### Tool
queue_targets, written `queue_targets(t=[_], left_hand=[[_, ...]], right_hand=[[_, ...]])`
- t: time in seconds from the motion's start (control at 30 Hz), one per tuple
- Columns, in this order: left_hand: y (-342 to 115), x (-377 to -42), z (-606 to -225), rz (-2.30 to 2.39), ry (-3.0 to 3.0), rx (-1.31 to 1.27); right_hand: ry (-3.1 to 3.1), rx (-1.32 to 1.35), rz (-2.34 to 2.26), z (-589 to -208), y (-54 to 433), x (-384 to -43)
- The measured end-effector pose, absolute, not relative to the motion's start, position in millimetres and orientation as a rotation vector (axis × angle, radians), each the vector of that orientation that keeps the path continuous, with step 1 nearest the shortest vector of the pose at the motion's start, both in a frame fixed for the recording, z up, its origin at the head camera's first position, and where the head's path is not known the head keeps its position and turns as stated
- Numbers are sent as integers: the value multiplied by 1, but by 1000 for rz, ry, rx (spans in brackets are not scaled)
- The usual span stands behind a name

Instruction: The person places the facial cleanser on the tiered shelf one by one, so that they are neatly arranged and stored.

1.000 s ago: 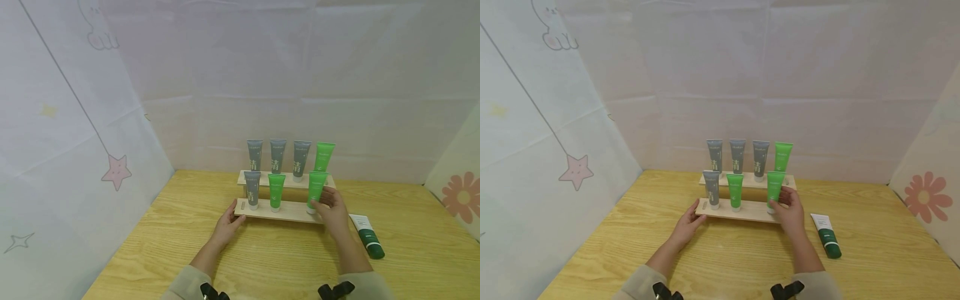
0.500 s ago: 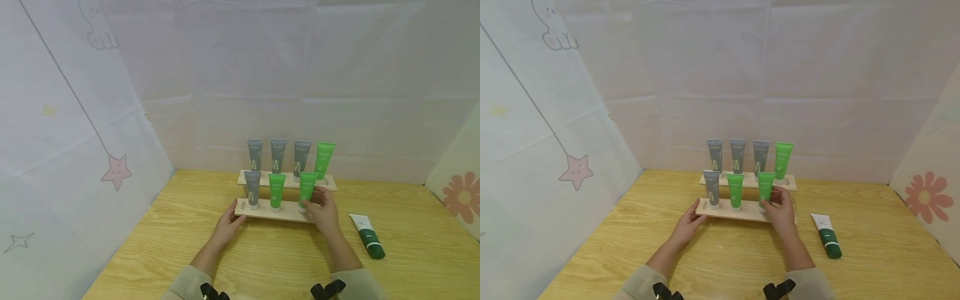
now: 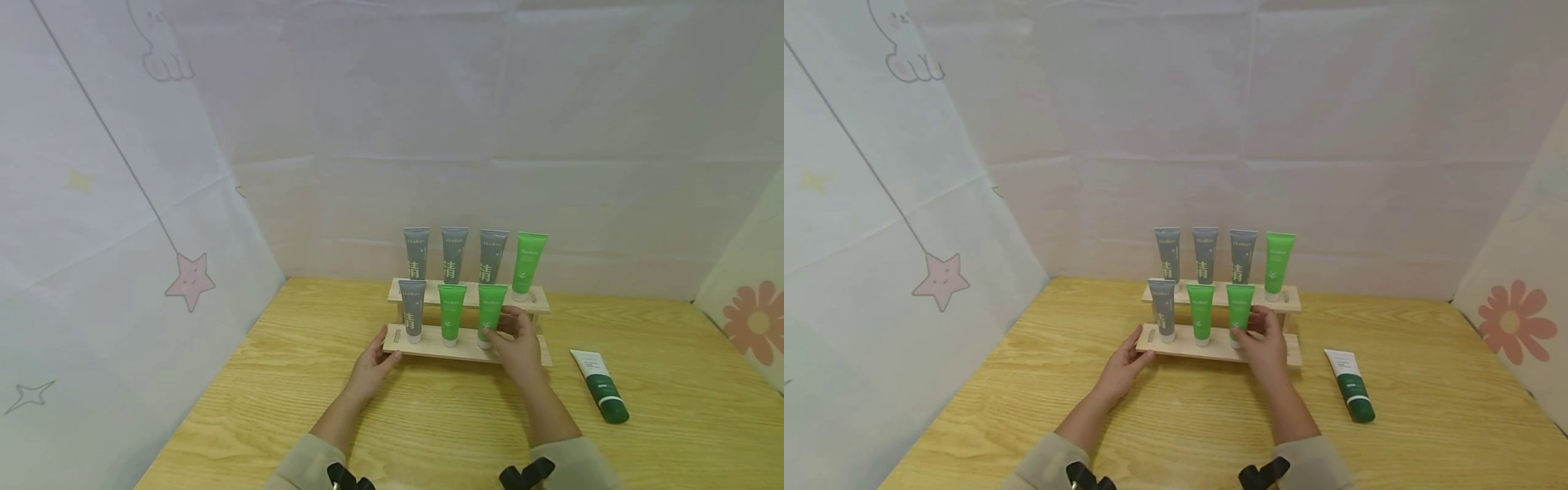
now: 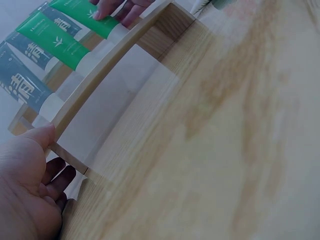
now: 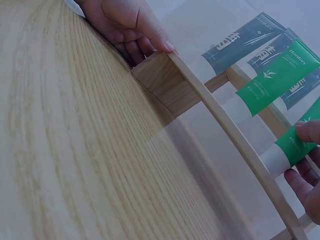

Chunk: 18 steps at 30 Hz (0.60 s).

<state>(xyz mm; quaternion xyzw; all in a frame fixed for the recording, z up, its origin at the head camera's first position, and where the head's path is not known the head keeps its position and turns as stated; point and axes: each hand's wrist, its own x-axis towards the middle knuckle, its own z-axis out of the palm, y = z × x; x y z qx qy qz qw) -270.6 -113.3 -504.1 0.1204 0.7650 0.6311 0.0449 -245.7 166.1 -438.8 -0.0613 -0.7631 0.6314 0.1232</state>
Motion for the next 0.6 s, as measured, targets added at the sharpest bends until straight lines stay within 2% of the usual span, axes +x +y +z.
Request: queue_targets(t=[0.6], left_hand=[[-113,-270,-504,1929,2335,366]], right_hand=[[-2237,-136,1838,-444,167,-245]])
